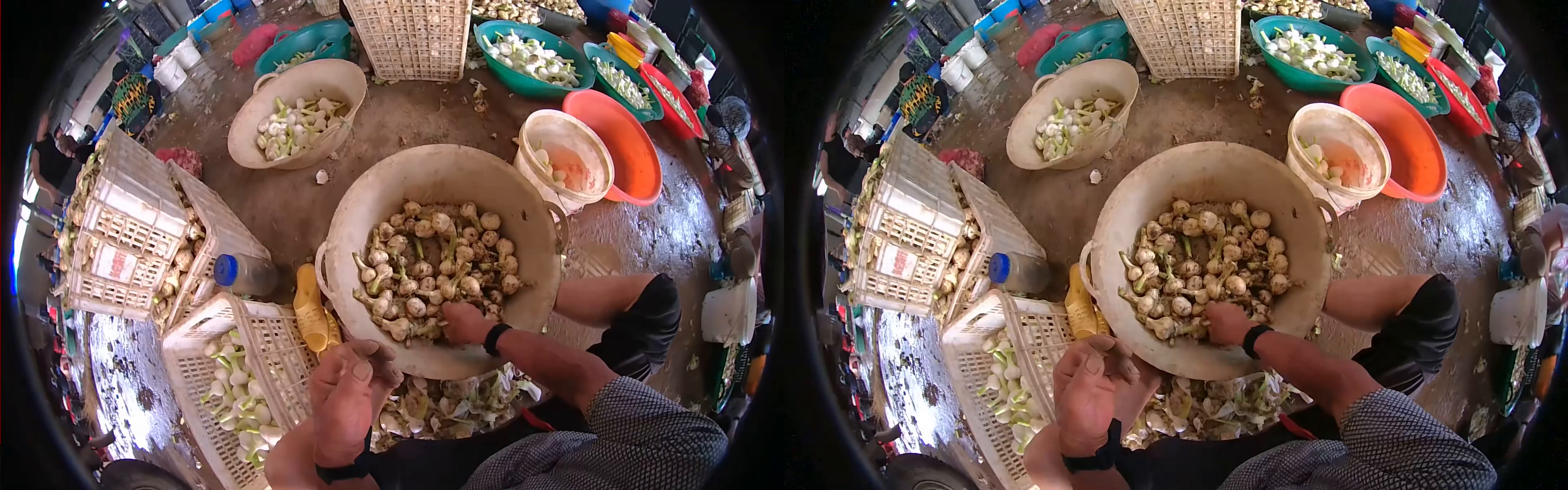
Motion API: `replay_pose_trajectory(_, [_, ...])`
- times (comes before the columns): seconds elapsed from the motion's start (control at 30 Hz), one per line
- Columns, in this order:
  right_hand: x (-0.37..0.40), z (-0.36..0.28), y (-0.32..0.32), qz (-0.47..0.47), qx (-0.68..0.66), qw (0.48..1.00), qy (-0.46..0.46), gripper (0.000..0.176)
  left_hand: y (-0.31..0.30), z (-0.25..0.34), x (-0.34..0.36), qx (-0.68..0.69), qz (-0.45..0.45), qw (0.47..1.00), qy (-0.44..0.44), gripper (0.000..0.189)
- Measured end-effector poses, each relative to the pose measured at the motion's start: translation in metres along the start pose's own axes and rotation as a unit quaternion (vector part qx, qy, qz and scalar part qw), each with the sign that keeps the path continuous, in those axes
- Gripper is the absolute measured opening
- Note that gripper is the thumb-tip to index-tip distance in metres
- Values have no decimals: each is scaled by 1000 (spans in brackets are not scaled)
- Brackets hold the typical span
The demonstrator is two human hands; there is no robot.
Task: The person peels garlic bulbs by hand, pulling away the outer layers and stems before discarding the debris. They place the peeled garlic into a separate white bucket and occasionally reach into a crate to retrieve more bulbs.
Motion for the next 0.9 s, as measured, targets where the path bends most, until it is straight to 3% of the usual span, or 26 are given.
replay_pose_trajectory(0.13, [-1, 16, -15, -53, -101, 993, 16, 29, -2, -5, 4, -30, 26, 999, -28, 23])
replay_pose_trajectory(0.17, [4, 25, -23, -46, -206, 972, 104, 35, -1, -6, 5, -42, 23, 998, -28, 23])
replay_pose_trajectory(0.23, [20, 34, -41, -55, -373, 884, 277, 46, -1, -8, 6, -47, 21, 998, -31, 23])
replay_pose_trajectory(0.27, [24, 40, -41, -53, -374, 884, 276, 46, 0, -9, 6, -53, 20, 998, -32, 23])
replay_pose_trajectory(0.33, [26, 42, -66, 55, -523, 806, 270, 37, 1, -13, 6, -70, 30, 997, -26, 26])
replay_pose_trajectory(0.37, [34, 43, -71, 61, -587, 752, 294, 29, 0, -15, 5, -84, 42, 995, -20, 29])
replay_pose_trajectory(0.47, [49, 11, -106, 95, -566, 785, 232, 20, -5, -25, 4, -79, 48, 995, -26, 29])
replay_pose_trajectory(0.5, [57, -11, -105, 51, -576, 791, 198, 18, -6, -27, 3, -80, 45, 995, -27, 29])
replay_pose_trajectory(0.53, [68, -32, -99, -71, -450, 879, 138, 29, -7, -28, 2, -88, 45, 995, -30, 30])
replay_pose_trajectory(0.57, [81, -51, -82, -220, -324, 915, 98, 37, -7, -29, 1, -95, 44, 994, -33, 30])
replay_pose_trajectory(0.6, [84, -77, -81, -227, -197, 947, -113, 38, -7, -28, 1, -97, 41, 994, -34, 30])
replay_pose_trajectory(0.67, [74, -55, -70, -77, -172, 973, -131, 30, -6, -30, 1, -89, 30, 994, -49, 23])
replay_pose_trajectory(0.7, [68, -41, -62, -79, -173, 973, -132, 30, -6, -30, 2, -89, 31, 994, -50, 23])
replay_pose_trajectory(0.77, [47, 9, -66, 7, -115, 993, 28, 27, -6, -32, 4, -87, 39, 994, -59, 23])
replay_pose_trajectory(0.8, [42, 9, -70, 5, -115, 993, 28, 27, -7, -32, 5, -87, 41, 994, -60, 23])
replay_pose_trajectory(0.87, [47, -6, -59, -189, -70, 980, 2, 28, -6, -33, 6, -120, 34, 991, -57, 25])
replay_pose_trajectory(0.9, [57, -35, -72, -205, -193, 959, -27, 31, -7, -34, 5, -118, 38, 991, -58, 25])
Point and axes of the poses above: each hand's wrist, its own x-axis away from the middle knuckle, its own y-axis out of the palm, z = x × y, the point moved 8 cm from there along -x, towards the middle knuckle, and after that the axes turned 8 degrees about z, right-handed, at the moved point
